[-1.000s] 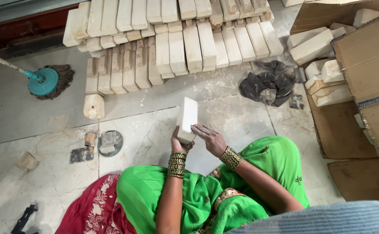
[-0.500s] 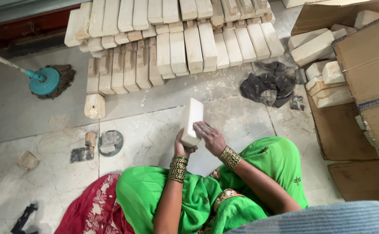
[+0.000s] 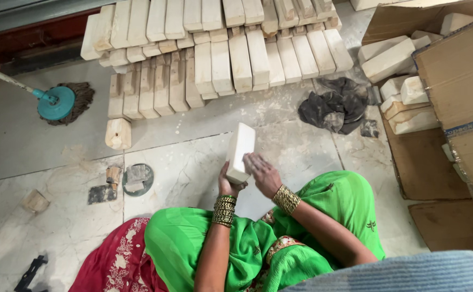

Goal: The person sits on the floor and rubs the surfaces of white foam blocks by hand to smooth them, turning each block over to work different sides. Finished blocks are stacked in rows on the floor and some are placed into a cardboard box.

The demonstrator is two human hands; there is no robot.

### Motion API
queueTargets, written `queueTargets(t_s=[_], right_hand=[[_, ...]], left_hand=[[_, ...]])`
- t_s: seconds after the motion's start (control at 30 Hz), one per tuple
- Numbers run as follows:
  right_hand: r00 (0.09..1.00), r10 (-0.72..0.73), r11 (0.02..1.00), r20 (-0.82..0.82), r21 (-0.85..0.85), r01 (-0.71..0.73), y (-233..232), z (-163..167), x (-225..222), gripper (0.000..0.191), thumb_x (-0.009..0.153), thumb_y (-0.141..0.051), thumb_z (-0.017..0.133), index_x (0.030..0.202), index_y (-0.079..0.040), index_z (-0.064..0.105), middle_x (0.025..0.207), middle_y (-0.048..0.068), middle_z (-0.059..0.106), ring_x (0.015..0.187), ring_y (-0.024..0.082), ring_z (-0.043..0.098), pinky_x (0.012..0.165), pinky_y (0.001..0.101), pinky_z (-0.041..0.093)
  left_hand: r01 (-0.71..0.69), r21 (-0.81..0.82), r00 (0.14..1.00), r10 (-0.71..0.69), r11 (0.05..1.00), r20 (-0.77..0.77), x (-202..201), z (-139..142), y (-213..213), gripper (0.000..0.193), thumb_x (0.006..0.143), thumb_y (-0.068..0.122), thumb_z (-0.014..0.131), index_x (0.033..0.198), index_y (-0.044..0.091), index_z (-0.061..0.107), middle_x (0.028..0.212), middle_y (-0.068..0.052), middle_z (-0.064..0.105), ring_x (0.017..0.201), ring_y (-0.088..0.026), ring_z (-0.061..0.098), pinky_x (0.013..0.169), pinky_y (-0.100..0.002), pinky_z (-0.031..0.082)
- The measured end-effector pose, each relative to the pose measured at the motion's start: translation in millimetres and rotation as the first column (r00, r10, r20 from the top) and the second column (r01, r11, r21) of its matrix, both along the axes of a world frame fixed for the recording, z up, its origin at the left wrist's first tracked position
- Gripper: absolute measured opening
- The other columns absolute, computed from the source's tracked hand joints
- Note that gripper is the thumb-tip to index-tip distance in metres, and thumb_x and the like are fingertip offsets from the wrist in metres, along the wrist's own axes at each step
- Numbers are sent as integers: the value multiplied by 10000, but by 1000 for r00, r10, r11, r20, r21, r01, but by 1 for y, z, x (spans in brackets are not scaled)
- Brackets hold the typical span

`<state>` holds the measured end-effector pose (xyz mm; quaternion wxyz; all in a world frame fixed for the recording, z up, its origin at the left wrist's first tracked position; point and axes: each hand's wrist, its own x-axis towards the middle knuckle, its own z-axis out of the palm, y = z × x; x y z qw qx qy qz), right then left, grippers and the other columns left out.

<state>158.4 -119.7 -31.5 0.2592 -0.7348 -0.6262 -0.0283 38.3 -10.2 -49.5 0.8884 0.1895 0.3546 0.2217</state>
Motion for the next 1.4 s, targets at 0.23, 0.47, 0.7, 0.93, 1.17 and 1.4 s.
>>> queueTargets(t_s=[0.23, 0.47, 0.7, 0.93, 1.17, 1.4], right_hand=[[997, 1, 1000, 73, 29, -3, -1, -3, -9, 730, 803, 35, 544, 1524, -30, 450, 1535, 181, 510, 1446, 298, 472, 1244, 430, 311], [992, 64, 995, 110, 69, -72, -3, -2, -3, 689, 804, -18, 563, 1486, -5, 465, 1501, 198, 534, 1426, 321, 482, 1245, 472, 305], [988, 86, 982, 132, 155, -107, -6, 0, -6, 595, 889, -56, 567, 1476, 3, 492, 1484, 198, 549, 1416, 321, 498, 1243, 476, 305], [998, -22, 997, 50, 69, 18, 5, 3, 4, 579, 855, -23, 560, 1434, -24, 545, 1441, 166, 591, 1389, 302, 536, 1224, 473, 343], [951, -242, 931, -194, 230, 284, 5, 13, 30, 484, 912, 72, 544, 1317, -143, 700, 1286, 147, 708, 1226, 347, 654, 1023, 399, 540], [905, -265, 904, -333, 240, 353, -3, 23, 40, 574, 837, 107, 521, 1322, -150, 687, 1261, 144, 712, 1180, 347, 668, 1023, 411, 560]], left_hand=[[-58, -11, 995, 58, 998, 76, -5, 4, 7, 600, 928, 619, 549, 1219, 101, 631, 926, -120, 702, 610, -281, 625, 435, -380, 480], [-76, -29, 997, 75, 997, -28, -3, 7, 7, 630, 938, 627, 527, 1209, 68, 635, 935, -140, 704, 628, -297, 649, 470, -401, 519], [-64, -35, 996, 66, 997, 68, -5, 4, 5, 622, 947, 593, 503, 1212, 46, 632, 891, -134, 712, 575, -296, 653, 457, -405, 515], [37, 18, 998, -38, 999, 52, -3, 1, 9, 602, 915, 614, 540, 1142, 72, 668, 838, -145, 710, 512, -311, 620, 384, -380, 489], [66, 872, 898, 351, 485, -264, -3, 24, 2, 841, 819, 360, 763, 1556, 245, 374, 1246, -79, 647, 960, -288, 703, 714, -401, 588], [625, 699, 425, 600, 348, -678, -8, 10, 7, 768, 804, 450, 751, 1517, 290, 513, 1139, -173, 671, 1042, -360, 662, 906, -457, 519]])
